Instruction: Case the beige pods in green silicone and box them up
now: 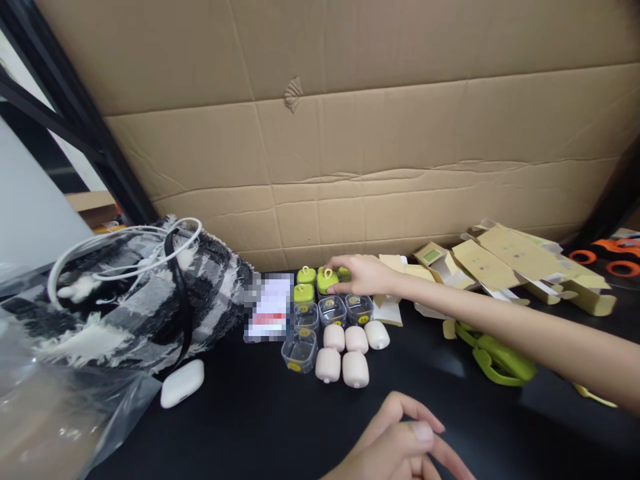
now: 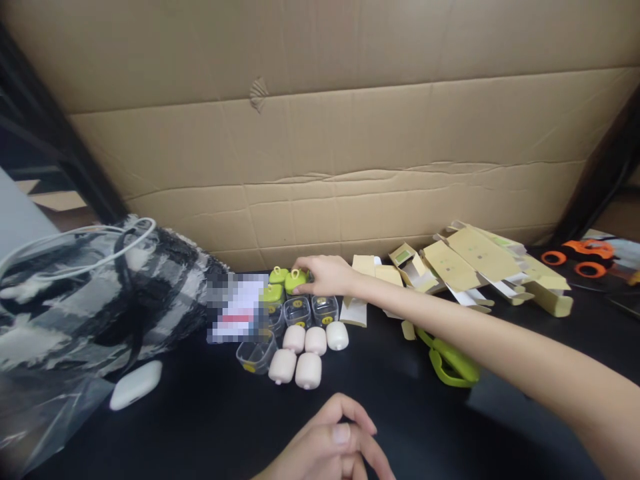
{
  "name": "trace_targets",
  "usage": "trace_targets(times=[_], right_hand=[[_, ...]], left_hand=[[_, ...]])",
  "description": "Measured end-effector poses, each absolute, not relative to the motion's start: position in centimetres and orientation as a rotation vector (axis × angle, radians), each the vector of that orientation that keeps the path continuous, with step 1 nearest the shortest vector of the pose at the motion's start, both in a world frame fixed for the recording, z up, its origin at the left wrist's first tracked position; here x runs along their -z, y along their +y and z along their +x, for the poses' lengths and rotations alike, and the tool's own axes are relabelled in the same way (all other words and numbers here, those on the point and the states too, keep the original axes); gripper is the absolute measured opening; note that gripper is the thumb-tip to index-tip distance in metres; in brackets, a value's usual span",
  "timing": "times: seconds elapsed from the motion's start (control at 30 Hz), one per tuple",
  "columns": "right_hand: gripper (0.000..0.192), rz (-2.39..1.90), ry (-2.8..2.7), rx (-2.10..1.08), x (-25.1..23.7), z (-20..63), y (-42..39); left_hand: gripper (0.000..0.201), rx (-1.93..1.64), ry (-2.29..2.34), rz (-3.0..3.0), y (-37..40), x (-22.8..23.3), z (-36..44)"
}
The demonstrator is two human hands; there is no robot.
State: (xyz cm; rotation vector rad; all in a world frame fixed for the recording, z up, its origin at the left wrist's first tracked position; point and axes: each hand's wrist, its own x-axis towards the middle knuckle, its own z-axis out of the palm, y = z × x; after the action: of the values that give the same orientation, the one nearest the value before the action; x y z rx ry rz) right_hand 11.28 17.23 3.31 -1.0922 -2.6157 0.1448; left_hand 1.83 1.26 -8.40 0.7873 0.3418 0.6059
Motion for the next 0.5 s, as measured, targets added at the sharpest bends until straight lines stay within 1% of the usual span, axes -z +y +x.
trace_targets(times=[0.23, 0.5], right_hand=[[0.031, -1.087, -2.642, -0.158, -2.54, 11.16, 17.73], [0.032, -1.048, -2.611, -0.111, -3.18, 11.28, 17.51]], left_hand=[[0.039, -0.617, 0.291, 0.779, 1.3, 8.57, 1.91], [0.035, -0.623, 0.27, 0.775, 1.29, 8.67, 1.81]])
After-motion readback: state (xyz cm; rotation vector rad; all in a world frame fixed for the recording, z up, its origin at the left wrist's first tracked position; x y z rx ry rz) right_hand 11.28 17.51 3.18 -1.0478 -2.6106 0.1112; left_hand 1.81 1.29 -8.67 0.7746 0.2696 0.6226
